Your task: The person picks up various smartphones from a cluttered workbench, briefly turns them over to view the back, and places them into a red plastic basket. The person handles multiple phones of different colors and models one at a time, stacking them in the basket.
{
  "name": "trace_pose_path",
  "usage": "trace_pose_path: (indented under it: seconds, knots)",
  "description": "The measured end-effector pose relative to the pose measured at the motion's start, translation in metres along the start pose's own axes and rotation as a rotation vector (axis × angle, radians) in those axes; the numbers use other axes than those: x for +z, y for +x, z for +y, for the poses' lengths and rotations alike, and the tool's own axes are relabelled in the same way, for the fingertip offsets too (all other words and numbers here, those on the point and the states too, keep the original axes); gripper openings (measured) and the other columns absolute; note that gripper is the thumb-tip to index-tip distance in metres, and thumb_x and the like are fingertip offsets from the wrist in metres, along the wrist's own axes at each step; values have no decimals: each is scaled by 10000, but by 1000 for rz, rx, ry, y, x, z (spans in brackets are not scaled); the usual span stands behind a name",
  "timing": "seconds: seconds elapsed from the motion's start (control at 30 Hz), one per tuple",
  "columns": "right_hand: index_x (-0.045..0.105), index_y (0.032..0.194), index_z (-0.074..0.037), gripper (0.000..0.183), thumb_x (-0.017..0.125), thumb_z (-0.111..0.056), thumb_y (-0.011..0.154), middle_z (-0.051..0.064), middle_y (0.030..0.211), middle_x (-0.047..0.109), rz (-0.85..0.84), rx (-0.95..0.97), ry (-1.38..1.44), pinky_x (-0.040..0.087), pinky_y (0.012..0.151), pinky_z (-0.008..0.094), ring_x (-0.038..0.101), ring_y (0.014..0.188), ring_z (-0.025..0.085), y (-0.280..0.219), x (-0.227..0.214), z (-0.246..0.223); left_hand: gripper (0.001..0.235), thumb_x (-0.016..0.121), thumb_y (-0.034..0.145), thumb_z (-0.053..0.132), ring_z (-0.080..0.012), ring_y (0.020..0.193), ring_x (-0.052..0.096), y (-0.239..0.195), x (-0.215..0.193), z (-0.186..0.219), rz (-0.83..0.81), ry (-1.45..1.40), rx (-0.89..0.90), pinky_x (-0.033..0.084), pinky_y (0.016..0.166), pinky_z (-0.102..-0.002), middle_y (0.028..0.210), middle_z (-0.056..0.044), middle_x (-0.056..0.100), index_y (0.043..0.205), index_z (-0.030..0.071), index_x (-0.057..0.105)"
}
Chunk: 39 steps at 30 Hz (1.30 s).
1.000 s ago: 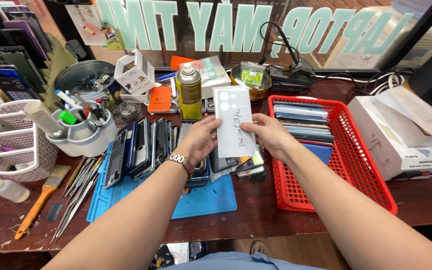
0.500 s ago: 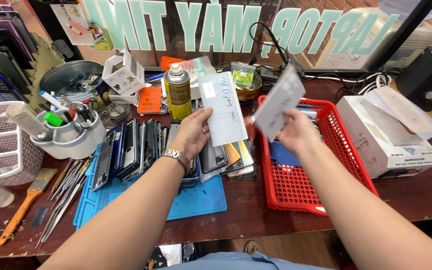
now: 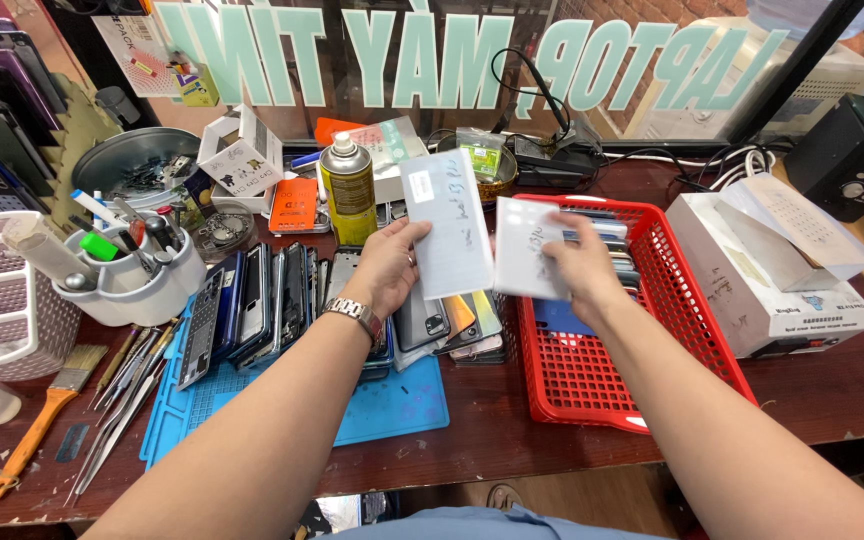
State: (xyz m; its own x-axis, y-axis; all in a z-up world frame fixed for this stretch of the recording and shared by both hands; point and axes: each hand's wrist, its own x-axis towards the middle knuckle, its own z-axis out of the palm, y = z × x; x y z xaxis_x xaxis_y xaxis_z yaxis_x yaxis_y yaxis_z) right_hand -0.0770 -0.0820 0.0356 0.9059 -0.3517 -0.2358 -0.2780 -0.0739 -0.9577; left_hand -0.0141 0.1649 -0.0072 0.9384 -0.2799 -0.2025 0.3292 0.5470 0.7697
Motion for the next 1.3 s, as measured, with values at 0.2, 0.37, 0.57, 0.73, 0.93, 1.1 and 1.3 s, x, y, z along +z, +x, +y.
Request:
trace_pose_path:
  seconds: [0.2,0.37,0.57,0.73,0.93,1.1,1.3]
  knots:
    - [725,1217,-127,334,599,-347,999,135,1110,763,-268,-67,-401,607,808,348,760,898,219,-24,19,-26,277,629,947,78,-235,1023,711,3,7,-1,-4,74,94,600,930,-372,1133,-164,708,1196,-39,595]
    - [727,1180,-44,329,707,-245,921,114,1049,785,-536,11,-217,621,804,354,760,888,201,-27,31,-16,353,674,913,213,-213,956,740,7,28,16,-34,149,102,625,827,-371,1091,-126,734,1188,-2,624]
    - [725,1156,-6,297,687,-202,936,101,1031,778,-544,-18,27,618,804,341,746,881,169,-23,25,7,363,762,887,303,-173,845,767,5,45,30,-124,519,195,625,739,-322,993,-114,799,1074,-9,749]
    - [729,1152,-18,280,679,-195,940,85,1038,767,-494,-107,41,599,818,327,726,902,144,-19,15,13,327,780,877,265,-138,842,755,1,54,10,-240,525,218,612,731,-290,992,-101,805,1057,-8,773]
    - [722,1190,-72,310,656,-265,956,56,1061,762,-369,-47,-113,553,856,327,699,942,161,-13,-5,-8,334,801,865,251,-176,827,755,-2,51,4,-283,578,72,612,746,-323,987,-131,801,1039,-34,775]
    - [755,1160,-109,327,579,-337,1005,-27,1079,765,-282,-249,-34,508,923,270,679,1019,78,13,-32,-38,386,826,805,265,-181,908,770,-9,57,6,-381,814,-113,610,843,-321,1042,-131,808,1078,-3,771]
    - [773,1082,-53,220,700,-226,967,-2,975,729,-353,-330,-187,477,880,336,604,906,105,35,-43,-32,514,820,797,304,-211,957,768,-28,64,9,-411,698,-275,616,892,-384,1131,-165,784,1183,-22,728]
